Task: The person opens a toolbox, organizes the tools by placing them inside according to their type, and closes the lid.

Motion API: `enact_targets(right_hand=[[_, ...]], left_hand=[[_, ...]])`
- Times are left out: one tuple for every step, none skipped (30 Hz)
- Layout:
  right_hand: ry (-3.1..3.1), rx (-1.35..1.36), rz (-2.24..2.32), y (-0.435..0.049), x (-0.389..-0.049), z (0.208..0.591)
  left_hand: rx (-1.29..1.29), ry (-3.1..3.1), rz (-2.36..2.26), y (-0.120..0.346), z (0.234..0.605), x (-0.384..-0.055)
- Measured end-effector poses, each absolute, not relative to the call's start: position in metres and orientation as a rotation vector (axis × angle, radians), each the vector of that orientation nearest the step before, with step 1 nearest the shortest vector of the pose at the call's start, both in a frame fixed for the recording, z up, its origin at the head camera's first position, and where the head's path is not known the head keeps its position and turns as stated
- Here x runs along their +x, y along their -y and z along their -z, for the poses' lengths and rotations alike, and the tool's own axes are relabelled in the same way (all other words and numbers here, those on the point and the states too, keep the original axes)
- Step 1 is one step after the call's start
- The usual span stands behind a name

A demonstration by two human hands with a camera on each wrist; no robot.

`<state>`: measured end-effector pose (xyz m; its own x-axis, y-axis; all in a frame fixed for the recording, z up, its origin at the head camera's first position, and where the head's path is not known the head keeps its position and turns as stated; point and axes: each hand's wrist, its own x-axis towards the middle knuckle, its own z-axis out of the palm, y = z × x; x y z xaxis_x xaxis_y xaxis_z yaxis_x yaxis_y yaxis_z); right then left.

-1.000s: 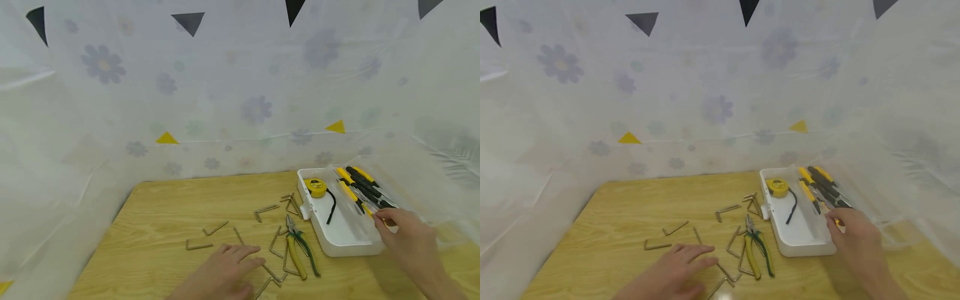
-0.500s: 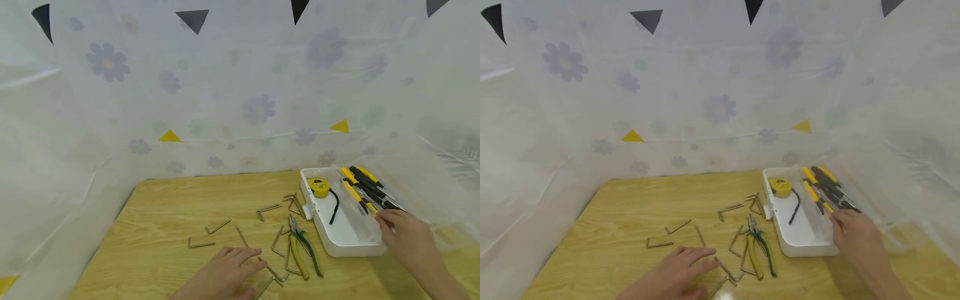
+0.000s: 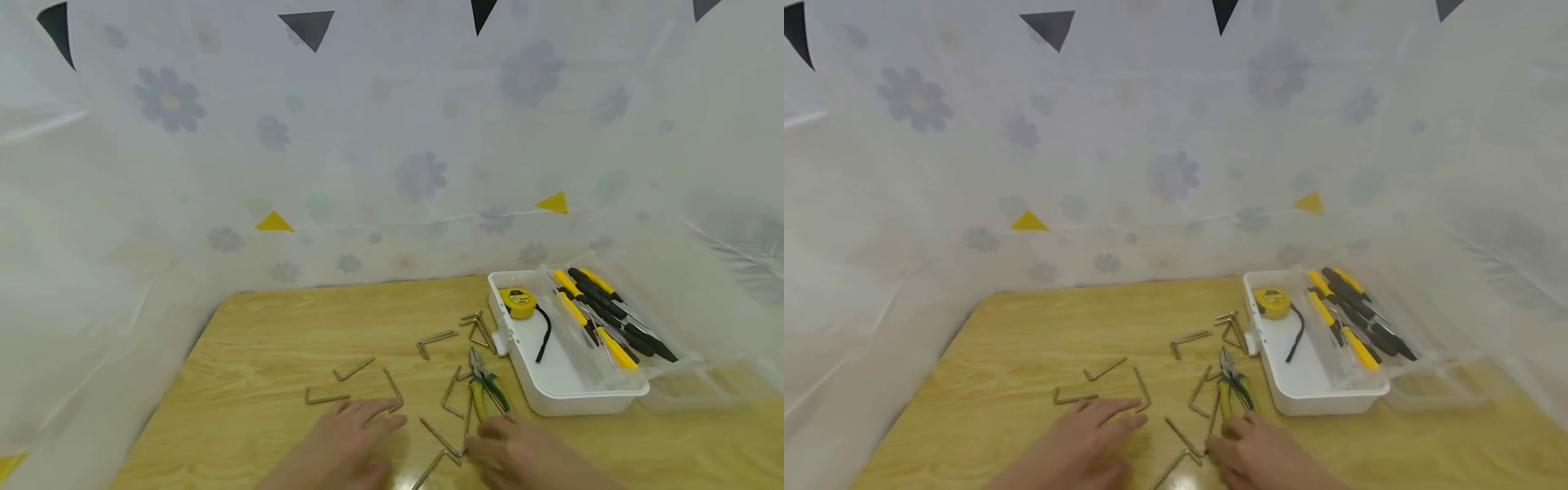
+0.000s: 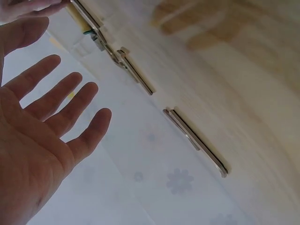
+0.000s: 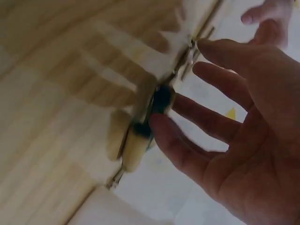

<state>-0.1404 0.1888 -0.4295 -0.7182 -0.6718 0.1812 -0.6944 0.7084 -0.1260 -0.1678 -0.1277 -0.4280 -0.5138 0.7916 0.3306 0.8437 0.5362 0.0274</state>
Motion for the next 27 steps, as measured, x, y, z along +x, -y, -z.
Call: enact_targets(right_hand=[[2.83, 1.152, -0.218, -0.182, -0.142, 0.432], [2.847, 1.188, -0.165, -0.176, -0.144, 0.433], [2.854, 1.208, -0.131, -0.17, -0.147, 0.433], [2.846, 1.203, -0.083, -0.165, -0.15, 0.433], [2.861, 1.181, -0.06, -0.159, -0.153, 0.431], [2.884, 1.155, -0.053, -0.153, -0.158, 0.43], [2.895, 1.137, -0.078, -0.148, -0.163, 0.429], [2.924, 1.113, -0.116, -0.142, -0.169, 0.427], [2.948, 1.087, -0.15, -0.137, -0.176, 0.426], [2.957, 1.066, -0.169, -0.133, -0.184, 0.427], [2.968, 1.049, -0.202, -0.129, -0.192, 0.427], [2.961, 1.04, -0.236, -0.125, -0.2, 0.429], [2.956, 1.034, -0.271, -0.122, -0.209, 0.43], [2.953, 1.021, -0.289, -0.119, -0.218, 0.431], [2.95, 0.998, -0.31, -0.117, -0.226, 0.432], [2.938, 0.965, -0.299, -0.115, -0.234, 0.433], [2.932, 0.926, -0.3, -0.114, -0.241, 0.433], [2.937, 0.868, -0.294, -0.114, -0.249, 0.432], [2.96, 0.797, -0.278, -0.115, -0.256, 0.431], [2.995, 0.71, -0.259, -0.117, -0.263, 0.43], [3.044, 0.611, -0.255, -0.119, -0.27, 0.429], [3.103, 0.506, -0.253, -0.121, -0.276, 0.428], [3.171, 0.396, -0.292, -0.123, -0.281, 0.427], [3.237, 0.287, -0.311, -0.125, -0.286, 0.426], [3.293, 0.192, -0.325, -0.127, -0.289, 0.426], [3.333, 0.117, -0.346, -0.127, -0.292, 0.426], [3.356, 0.075, -0.359, -0.126, -0.292, 0.426]], left_hand=[[-1.355, 2.49, 0.266, 0.129, 0.427, -0.168], [-1.349, 2.476, 0.269, 0.13, 0.426, -0.168], [-1.339, 2.466, 0.264, 0.131, 0.425, -0.168], [-1.33, 2.455, 0.254, 0.132, 0.425, -0.168], [-1.316, 2.44, 0.25, 0.134, 0.425, -0.167], [-1.305, 2.436, 0.252, 0.135, 0.424, -0.167], [-1.293, 2.451, 0.259, 0.136, 0.423, -0.167], [-1.283, 2.465, 0.263, 0.137, 0.423, -0.167], [-1.277, 2.477, 0.277, 0.138, 0.422, -0.166], [-1.273, 2.486, 0.291, 0.139, 0.421, -0.166], [-1.272, 2.491, 0.303, 0.139, 0.42, -0.166], [-1.275, 2.497, 0.31, 0.139, 0.419, -0.166], [-1.276, 2.502, 0.314, 0.139, 0.418, -0.166], [-1.277, 2.507, 0.314, 0.139, 0.417, -0.166], [-1.273, 2.507, 0.315, 0.139, 0.416, -0.166], [-1.27, 2.514, 0.309, 0.139, 0.415, -0.167], [-1.266, 2.519, 0.303, 0.139, 0.414, -0.167], [-1.261, 2.524, 0.3, 0.139, 0.413, -0.167], [-1.251, 2.525, 0.295, 0.139, 0.413, -0.167], [-1.243, 2.525, 0.296, 0.139, 0.412, -0.167], [-1.24, 2.522, 0.297, 0.139, 0.412, -0.166], [-1.242, 2.514, 0.303, 0.139, 0.411, -0.166], [-1.241, 2.509, 0.309, 0.14, 0.411, -0.166], [-1.244, 2.501, 0.315, 0.14, 0.411, -0.165], [-1.247, 2.493, 0.32, 0.14, 0.412, -0.165], [-1.255, 2.484, 0.327, 0.139, 0.412, -0.165], [-1.262, 2.472, 0.335, 0.139, 0.412, -0.164]])
